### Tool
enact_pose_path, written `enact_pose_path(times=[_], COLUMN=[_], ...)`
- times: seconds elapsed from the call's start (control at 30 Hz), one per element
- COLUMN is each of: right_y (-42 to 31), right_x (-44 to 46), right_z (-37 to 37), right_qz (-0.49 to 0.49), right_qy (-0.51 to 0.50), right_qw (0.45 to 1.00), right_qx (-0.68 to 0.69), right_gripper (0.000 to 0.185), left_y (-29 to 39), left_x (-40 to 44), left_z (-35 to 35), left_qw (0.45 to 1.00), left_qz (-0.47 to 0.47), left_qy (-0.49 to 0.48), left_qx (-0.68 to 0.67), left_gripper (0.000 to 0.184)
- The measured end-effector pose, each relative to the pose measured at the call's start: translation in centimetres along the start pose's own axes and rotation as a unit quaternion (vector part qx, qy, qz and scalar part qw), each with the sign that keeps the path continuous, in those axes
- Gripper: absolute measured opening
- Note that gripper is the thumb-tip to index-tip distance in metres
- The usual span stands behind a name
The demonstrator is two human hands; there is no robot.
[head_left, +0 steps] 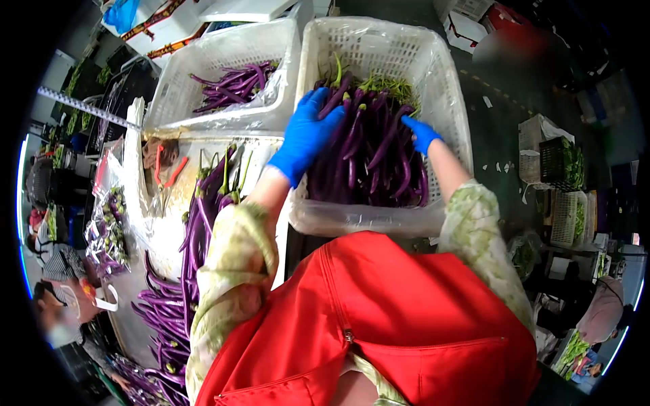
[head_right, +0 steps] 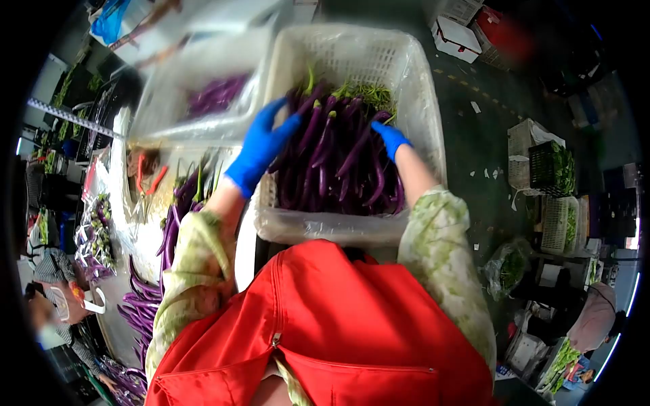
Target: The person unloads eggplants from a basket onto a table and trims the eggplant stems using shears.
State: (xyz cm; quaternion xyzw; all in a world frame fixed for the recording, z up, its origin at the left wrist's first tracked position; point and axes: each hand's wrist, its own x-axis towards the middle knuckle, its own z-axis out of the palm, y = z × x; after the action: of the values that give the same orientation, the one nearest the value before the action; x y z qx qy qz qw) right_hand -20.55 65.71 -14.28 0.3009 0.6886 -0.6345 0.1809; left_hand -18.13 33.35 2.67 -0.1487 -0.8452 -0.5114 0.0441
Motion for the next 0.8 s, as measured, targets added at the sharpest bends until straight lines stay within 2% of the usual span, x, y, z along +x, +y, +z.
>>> enact_pose_path(times=[0.03,0.1,0.13,0.17,0.2,0.23,0.27,0.33,0.43,0.47,0.53,0.6,0.7,0.77,0.8], right_y=[0.6,3.3,4.4,5.5,6.8,5.3,8.2,8.7,9.4,9.6,8.7,6.8,4.0,4.2,5.3], right_x=[-0.8,2.7,3.6,4.4,5.1,2.4,6.2,6.7,7.5,7.7,6.2,5.1,3.1,2.2,2.6], right_z=[0.7,0.0,0.5,1.2,1.0,2.2,2.1,2.0,1.9,2.0,2.5,2.8,2.8,3.1,3.1], right_qz=[-0.009,0.029,0.010,-0.007,-0.007,-0.012,-0.008,0.013,0.063,0.068,0.043,0.046,0.105,0.150,0.150], right_qy=[-0.009,0.016,0.057,0.098,0.035,0.039,0.019,0.063,0.021,0.016,0.039,0.048,0.038,0.024,0.007], right_qw=[0.999,0.999,0.998,0.994,0.999,0.995,0.998,0.995,0.995,0.991,0.978,0.981,0.994,0.981,0.984], right_qx=[0.030,-0.015,-0.033,-0.049,0.039,0.091,0.051,-0.073,0.069,0.114,0.199,0.184,0.003,-0.124,-0.095], right_gripper=[0.078,0.087,0.082,0.077,0.079,0.082,0.083,0.085,0.083,0.082,0.081,0.079,0.078,0.077,0.079], left_y=[-1.0,-3.3,-4.6,-6.3,-7.7,-8.0,-8.4,-7.1,-7.2,-8.1,-7.7,-10.0,-9.0,-8.8,-8.9], left_x=[1.4,3.9,4.8,5.3,5.4,5.5,5.7,5.8,6.5,7.1,7.4,7.3,7.1,7.3,7.3], left_z=[1.9,4.8,6.1,7.4,8.8,9.2,9.6,9.9,9.2,9.0,8.6,8.4,8.8,8.6,8.5], left_qw=[0.998,0.991,0.984,0.978,0.970,0.959,0.945,0.911,0.898,0.885,0.872,0.845,0.826,0.808,0.799], left_qz=[0.010,-0.042,-0.069,-0.117,-0.166,-0.215,-0.253,-0.329,-0.367,-0.412,-0.443,-0.487,-0.523,-0.536,-0.542], left_qy=[-0.003,-0.041,-0.060,-0.064,-0.069,-0.073,-0.071,-0.069,-0.069,-0.099,-0.150,-0.216,-0.205,-0.238,-0.254], left_qx=[0.058,0.119,0.151,0.159,0.163,0.170,0.195,0.238,0.233,0.193,0.146,0.048,0.039,0.056,0.065], left_gripper=[0.061,0.058,0.057,0.065,0.073,0.082,0.084,0.090,0.087,0.082,0.082,0.078,0.079,0.080,0.081])
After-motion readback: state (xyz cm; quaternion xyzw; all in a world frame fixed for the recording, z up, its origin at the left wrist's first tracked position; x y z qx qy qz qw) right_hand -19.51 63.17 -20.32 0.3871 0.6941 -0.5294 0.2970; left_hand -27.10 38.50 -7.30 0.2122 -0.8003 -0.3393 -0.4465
